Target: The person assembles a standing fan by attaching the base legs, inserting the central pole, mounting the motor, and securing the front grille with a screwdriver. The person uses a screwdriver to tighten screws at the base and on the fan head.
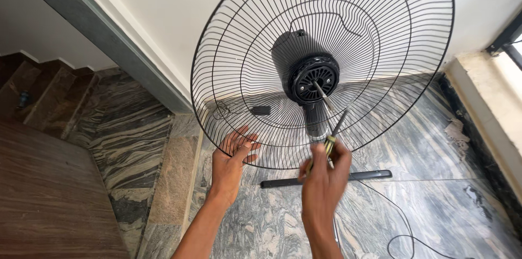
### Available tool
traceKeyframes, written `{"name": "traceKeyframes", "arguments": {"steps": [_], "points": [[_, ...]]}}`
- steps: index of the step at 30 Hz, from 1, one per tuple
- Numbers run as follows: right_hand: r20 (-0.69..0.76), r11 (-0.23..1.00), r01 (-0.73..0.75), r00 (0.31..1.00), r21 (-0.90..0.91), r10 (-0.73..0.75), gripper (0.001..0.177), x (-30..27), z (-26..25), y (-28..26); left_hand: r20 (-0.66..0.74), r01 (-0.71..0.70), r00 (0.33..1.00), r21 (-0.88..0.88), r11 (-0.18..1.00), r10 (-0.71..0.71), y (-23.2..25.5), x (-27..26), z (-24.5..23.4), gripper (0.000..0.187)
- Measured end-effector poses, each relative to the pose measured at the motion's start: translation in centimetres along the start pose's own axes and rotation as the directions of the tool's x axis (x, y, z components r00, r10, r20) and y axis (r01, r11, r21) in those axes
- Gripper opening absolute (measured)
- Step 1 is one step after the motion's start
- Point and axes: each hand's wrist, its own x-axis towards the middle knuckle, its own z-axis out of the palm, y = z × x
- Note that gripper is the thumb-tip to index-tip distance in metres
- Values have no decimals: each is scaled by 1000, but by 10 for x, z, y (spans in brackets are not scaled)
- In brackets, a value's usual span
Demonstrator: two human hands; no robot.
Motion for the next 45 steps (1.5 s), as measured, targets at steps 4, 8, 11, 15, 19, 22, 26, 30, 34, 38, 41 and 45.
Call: {"name": "traceKeyframes", "arguments": {"steps": [4,8,11,15,19,22,26,30,34,38,41,45], "points": [[69,815,292,952,-501,-299,29,-24,-32,-11,-15,-3,1000,-44,999,2,14,4,2,45],[165,715,540,834,-445,-527,25,-11,-34,-31,-24,-45,999,-88,995,43,32,6,2,43],[254,606,590,795,-533,-551,25,-2,-32,-47,-43,-58,998,-82,995,55,45,8,4,38],[271,589,599,788,-542,-553,24,0,-32,-62,-91,-40,995,-61,997,35,47,5,6,35],[298,556,620,771,-553,-563,24,3,-30,-70,-98,-82,993,-107,991,71,42,9,3,37],[322,520,663,732,-538,-600,23,0,-30,-70,-200,-162,969,-86,983,142,33,-1,1,45],[342,515,656,741,-552,-577,23,0,-29,-74,-466,-74,879,81,994,103,1,-57,24,44],[359,512,650,749,-562,-557,24,-2,-31,-80,-8,102,994,-306,947,-110,-2,-69,69,27],[402,459,697,704,-551,-585,24,-1,-27,-83,224,237,966,-578,781,-127,26,-32,111,30],[391,457,662,734,-594,-555,25,-4,-21,-84,239,249,964,-668,701,-115,46,-16,132,31],[390,464,620,773,-633,-500,26,-2,-20,-85,257,266,958,-628,731,-127,52,-12,137,30],[411,441,661,736,-607,-538,25,-1,-21,-81,263,258,958,-619,742,-114,54,-10,140,28]]}}
